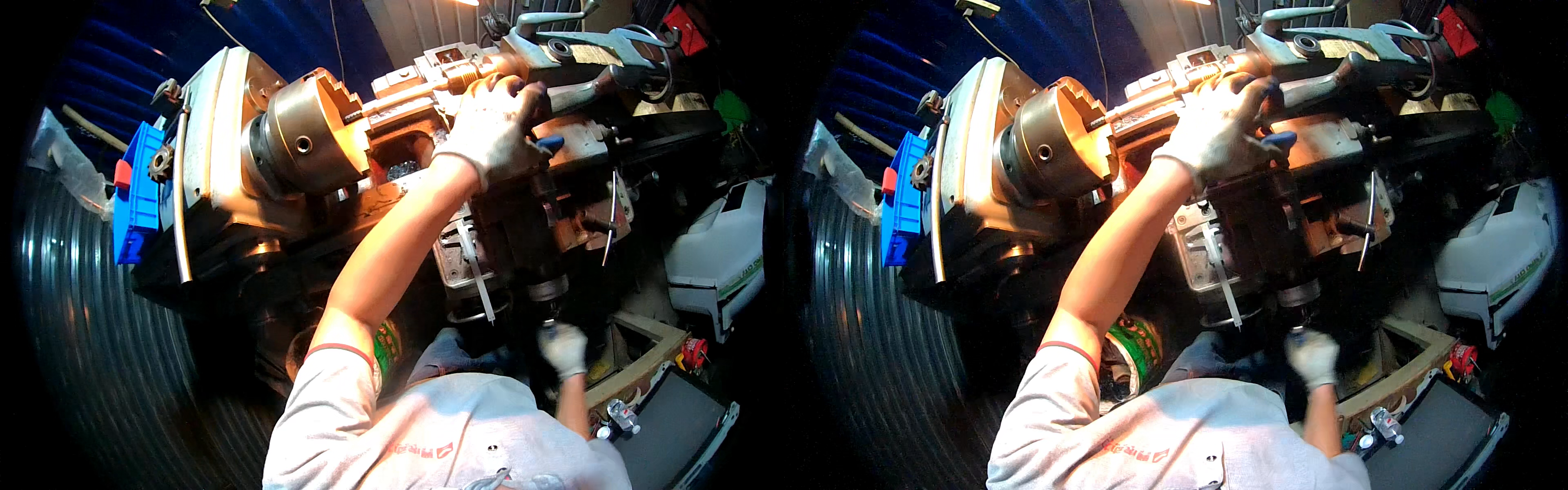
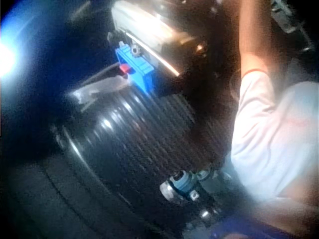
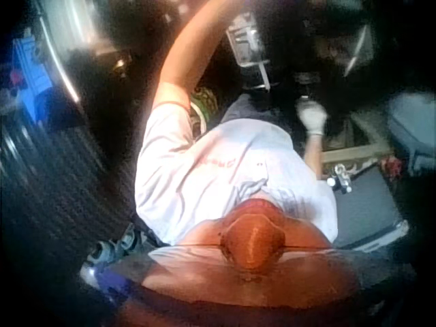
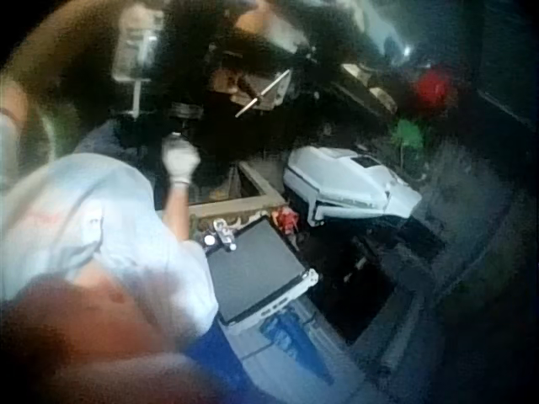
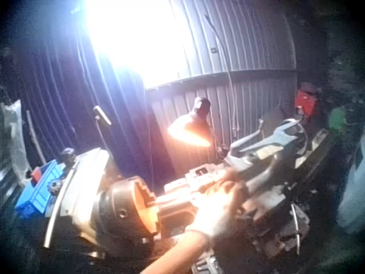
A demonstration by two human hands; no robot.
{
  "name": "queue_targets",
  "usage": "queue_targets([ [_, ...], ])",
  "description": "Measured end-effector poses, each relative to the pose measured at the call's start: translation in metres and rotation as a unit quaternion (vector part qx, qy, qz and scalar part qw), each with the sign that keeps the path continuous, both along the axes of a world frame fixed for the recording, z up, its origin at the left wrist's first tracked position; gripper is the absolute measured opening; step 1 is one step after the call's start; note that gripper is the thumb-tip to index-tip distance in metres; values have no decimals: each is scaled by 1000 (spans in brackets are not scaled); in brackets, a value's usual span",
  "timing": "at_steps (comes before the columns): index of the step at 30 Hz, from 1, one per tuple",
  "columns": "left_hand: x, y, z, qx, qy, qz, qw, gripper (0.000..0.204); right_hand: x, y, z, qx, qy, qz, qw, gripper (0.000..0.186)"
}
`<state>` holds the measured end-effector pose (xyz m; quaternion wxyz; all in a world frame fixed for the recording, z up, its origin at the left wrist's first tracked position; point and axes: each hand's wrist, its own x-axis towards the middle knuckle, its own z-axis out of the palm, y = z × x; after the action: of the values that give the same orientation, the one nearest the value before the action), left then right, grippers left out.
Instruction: The person operates a metal lathe to machine a cylindrical workpiece. They adjust the tool post and cross-slide, use a dial indicator to measure the workpiece, and perform cutting passes while the chuck rotates. The person also uses a bar to manually rotate the chuck and removes the finished part at the end.
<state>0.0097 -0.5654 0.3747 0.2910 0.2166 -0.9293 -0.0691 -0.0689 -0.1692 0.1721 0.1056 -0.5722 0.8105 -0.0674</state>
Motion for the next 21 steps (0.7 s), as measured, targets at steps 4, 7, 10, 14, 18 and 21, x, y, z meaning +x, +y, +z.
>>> queue_targets([
  [4,-32,-6,-2,59,13,6,998,61,-60,72,-219,-100,-328,-112,933,28],
  [7,-2,-5,-18,71,-6,72,995,57,-81,7,-69,89,-50,-137,985,32],
  [10,-26,1,-18,57,16,66,996,57,18,14,-23,8,-47,-82,995,28],
  [14,-12,3,-5,59,10,76,995,56,-64,12,-135,133,-151,-77,976,25],
  [18,-31,6,-15,82,-11,52,995,52,-12,11,-21,45,50,-79,995,27],
  [21,-35,7,-14,52,45,41,997,54,-11,43,-137,11,-255,-136,957,24],
])
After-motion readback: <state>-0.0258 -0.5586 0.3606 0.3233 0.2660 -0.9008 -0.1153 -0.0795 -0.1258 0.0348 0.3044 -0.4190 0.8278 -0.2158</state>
